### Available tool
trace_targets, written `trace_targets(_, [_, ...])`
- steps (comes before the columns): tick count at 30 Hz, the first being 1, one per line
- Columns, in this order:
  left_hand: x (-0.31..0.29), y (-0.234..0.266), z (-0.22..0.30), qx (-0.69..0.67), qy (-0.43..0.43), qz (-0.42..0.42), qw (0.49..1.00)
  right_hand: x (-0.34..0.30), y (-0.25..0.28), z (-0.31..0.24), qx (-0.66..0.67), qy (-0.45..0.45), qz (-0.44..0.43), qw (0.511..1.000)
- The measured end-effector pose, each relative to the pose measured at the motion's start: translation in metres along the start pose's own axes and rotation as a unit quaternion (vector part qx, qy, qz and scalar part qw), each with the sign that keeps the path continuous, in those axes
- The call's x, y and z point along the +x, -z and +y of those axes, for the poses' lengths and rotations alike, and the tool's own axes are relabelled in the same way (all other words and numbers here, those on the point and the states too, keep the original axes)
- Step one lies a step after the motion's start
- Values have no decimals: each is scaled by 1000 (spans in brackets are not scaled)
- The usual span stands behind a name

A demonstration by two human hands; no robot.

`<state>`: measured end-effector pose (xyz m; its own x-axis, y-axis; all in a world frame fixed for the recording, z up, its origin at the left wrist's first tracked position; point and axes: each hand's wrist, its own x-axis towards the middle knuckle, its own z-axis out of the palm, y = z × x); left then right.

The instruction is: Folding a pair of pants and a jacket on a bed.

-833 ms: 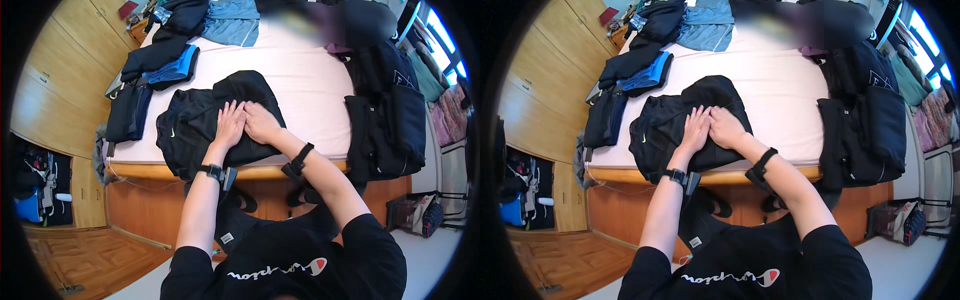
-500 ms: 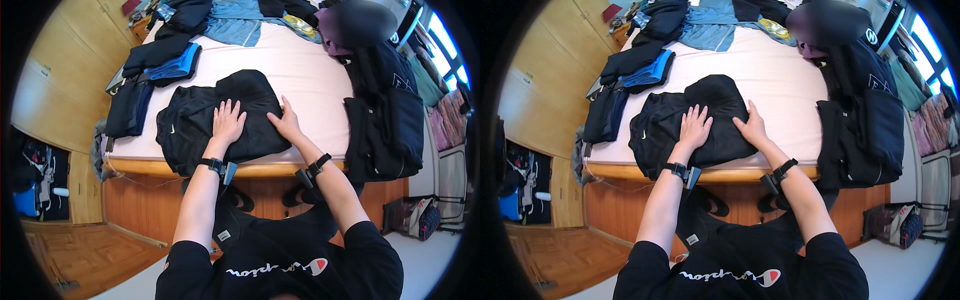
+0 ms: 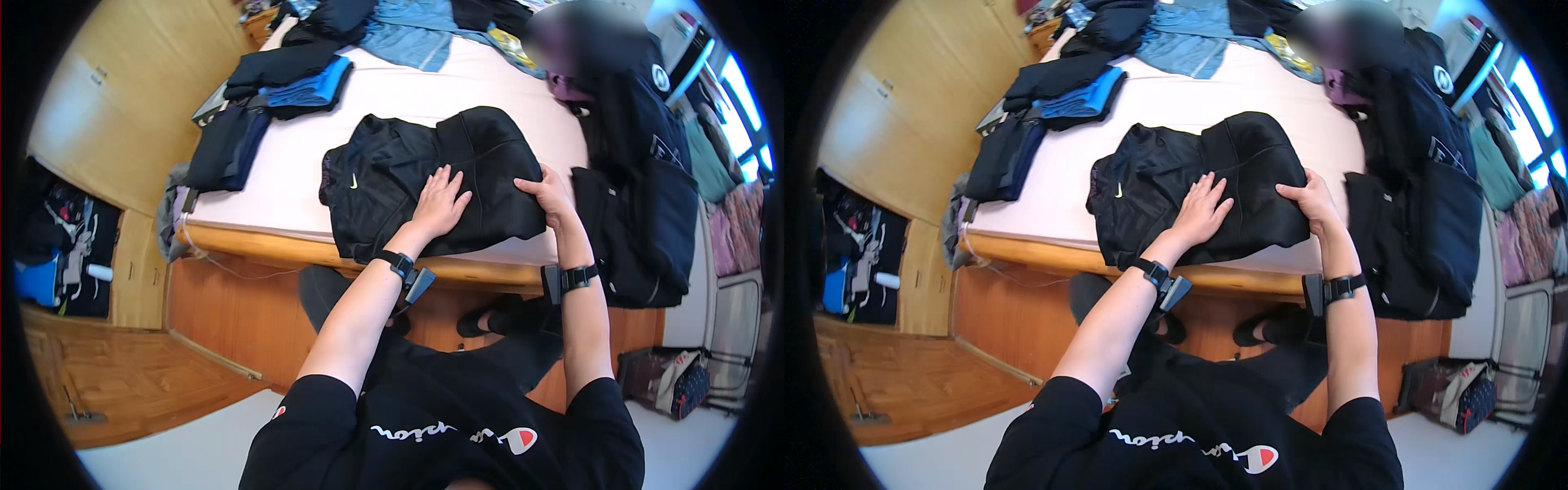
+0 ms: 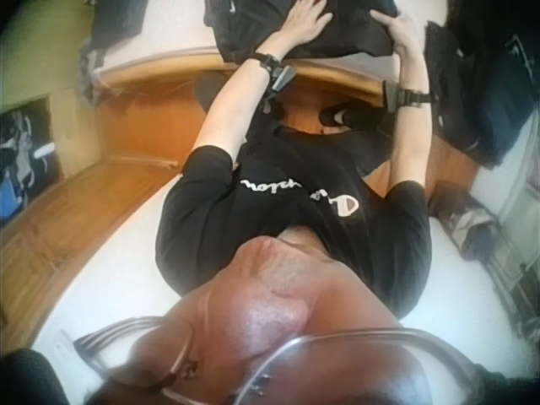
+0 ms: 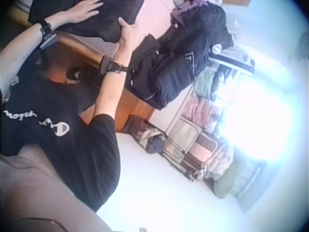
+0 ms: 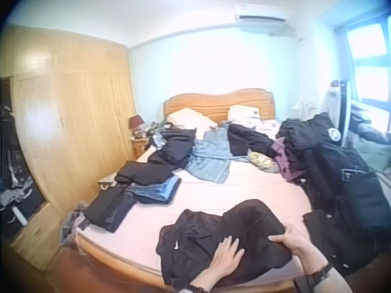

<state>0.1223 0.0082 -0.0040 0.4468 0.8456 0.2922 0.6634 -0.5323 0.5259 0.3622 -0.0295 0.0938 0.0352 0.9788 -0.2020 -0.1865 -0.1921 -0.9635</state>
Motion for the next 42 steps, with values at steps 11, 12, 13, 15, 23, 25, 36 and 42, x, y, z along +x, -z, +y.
trace_targets(11, [50, 2, 44, -65, 276, 86, 955, -13, 32, 97, -498, 117, 205, 834])
trace_targets(12, [55, 6, 47, -72, 304, 40, 949, -15, 31, 96, -505, 98, 210, 831])
trace_targets(13, [58, 4, 45, -47, 308, 43, 949, -15, 32, 93, -503, 101, 210, 832])
trace_targets(15, [56, -8, 36, -30, 265, 69, 961, -16, 36, 90, -493, 114, 173, 845])
trace_targets(23, [43, 8, -6, -72, 212, 119, 967, -27, 30, 77, -419, 87, 128, 895])
trace_targets(25, [40, 4, -10, -53, 200, 142, 968, -31, 30, 82, -424, 92, 142, 890])
trace_targets(36, [-28, -2, 10, 17, -66, 119, 991, -62, 3, 123, 124, 93, 278, 948])
trace_targets(42, [-20, 1, -7, -85, -24, 102, 991, -42, -78, 70, -45, 277, 264, 923])
